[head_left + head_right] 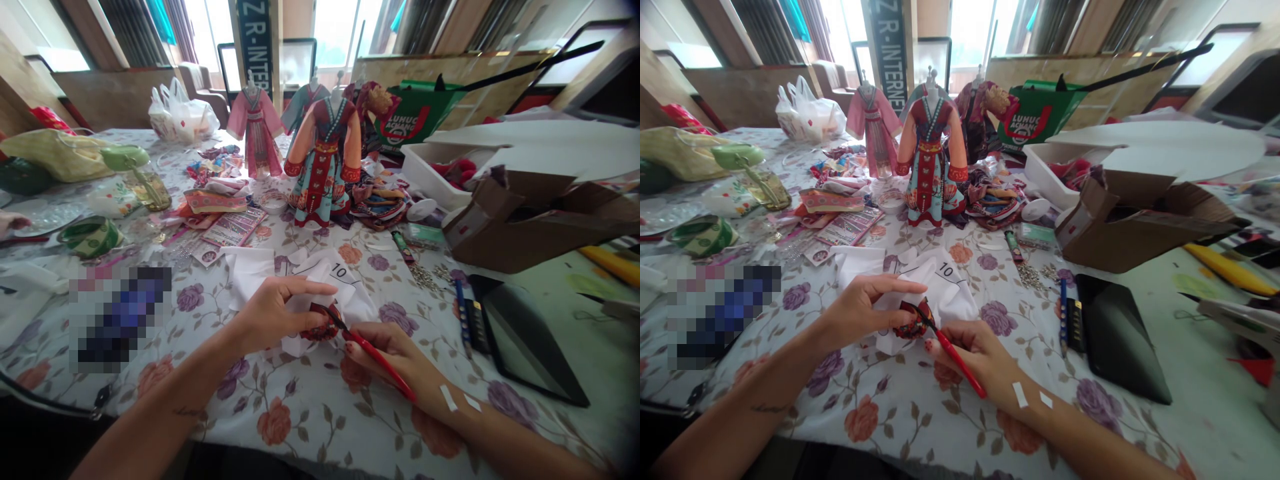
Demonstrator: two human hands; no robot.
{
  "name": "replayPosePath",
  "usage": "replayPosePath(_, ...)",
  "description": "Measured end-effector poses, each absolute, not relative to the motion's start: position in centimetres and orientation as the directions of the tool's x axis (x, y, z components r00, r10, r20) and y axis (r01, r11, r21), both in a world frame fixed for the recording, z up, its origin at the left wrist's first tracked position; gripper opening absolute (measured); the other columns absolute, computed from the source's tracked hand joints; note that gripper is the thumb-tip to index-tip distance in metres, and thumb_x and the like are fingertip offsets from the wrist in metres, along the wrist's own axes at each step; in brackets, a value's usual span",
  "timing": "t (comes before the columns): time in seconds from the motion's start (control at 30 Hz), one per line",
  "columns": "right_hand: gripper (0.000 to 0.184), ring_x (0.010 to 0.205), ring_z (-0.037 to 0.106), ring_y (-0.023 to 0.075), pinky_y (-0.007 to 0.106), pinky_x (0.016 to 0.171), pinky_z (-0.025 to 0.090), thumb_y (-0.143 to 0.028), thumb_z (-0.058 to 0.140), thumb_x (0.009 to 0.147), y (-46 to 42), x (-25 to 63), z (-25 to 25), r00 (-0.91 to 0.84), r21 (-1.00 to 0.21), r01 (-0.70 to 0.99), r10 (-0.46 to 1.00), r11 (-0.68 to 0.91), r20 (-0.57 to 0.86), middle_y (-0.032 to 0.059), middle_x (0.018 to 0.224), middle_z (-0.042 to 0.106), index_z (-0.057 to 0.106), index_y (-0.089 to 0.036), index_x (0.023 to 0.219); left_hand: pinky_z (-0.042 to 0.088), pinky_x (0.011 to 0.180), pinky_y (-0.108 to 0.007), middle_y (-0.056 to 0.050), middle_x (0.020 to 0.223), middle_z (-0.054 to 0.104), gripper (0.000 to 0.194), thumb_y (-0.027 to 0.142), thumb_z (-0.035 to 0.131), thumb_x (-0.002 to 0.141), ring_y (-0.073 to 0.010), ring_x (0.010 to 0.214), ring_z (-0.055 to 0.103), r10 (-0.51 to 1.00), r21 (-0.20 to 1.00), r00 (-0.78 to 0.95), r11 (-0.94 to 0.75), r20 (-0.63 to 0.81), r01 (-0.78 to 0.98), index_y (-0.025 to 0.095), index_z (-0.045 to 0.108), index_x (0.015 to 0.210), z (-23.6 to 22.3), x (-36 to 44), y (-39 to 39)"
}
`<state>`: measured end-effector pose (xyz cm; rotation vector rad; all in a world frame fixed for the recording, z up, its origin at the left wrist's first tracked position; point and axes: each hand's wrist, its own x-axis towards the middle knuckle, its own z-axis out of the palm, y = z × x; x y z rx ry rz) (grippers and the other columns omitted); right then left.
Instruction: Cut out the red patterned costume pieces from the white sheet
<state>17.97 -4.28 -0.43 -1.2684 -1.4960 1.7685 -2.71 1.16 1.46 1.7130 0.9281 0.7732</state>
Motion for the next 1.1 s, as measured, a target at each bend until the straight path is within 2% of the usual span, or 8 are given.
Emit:
replayPosePath(0.37,0.040,0.053,0.046,0.0138,0.026,0.053,0.033,-0.051,0.061,0.079,-4.21,17.79,-0.06,-0.461,-0.948,0.175,0.829,-0.264,-0.316,0.0007,0.055,0.053,0.052,-0.016,0.061,0.050,0.088,-0.030,-0.004,0.104,0.073,0.036,0.018,0.074,0.069,-0.0214,0.099,0.065,0.883,0.963,0.466,-0.176,0.062,0.206,0.019,0.072,0.106,1.49,-2.68,1.07)
replayPosePath(0.73,0.039,0.052,0.042,0.0118,0.025,0.052,0.035,-0.050,0.059,0.083,-4.37,17.95,-0.96,-0.466,-0.953,0.156,0.831,-0.259,-0.303,-0.0004,0.056,0.052,0.050,-0.017,0.063,0.050,0.082,-0.026,-0.004,0.102,0.073,0.036,0.019,0.073,0.071,-0.0193,0.095,0.065,0.860,0.958,0.505,-0.203,0.075,0.204,0.019,0.071,0.107,1.19,-2.65,1.11)
replayPosePath(1.1,0.039,0.052,0.042,0.0123,0.025,0.053,0.035,-0.049,0.061,0.080,-4.34,17.84,-0.47,-0.470,-0.947,0.147,0.822,-0.287,-0.322,-0.0011,0.056,0.050,0.049,-0.018,0.061,0.050,0.083,-0.029,-0.004,0.102,0.072,0.036,0.019,0.072,0.071,-0.0210,0.095,0.065,0.863,0.959,0.502,-0.191,0.063,0.209,0.019,0.072,0.107,1.24,-2.61,1.00)
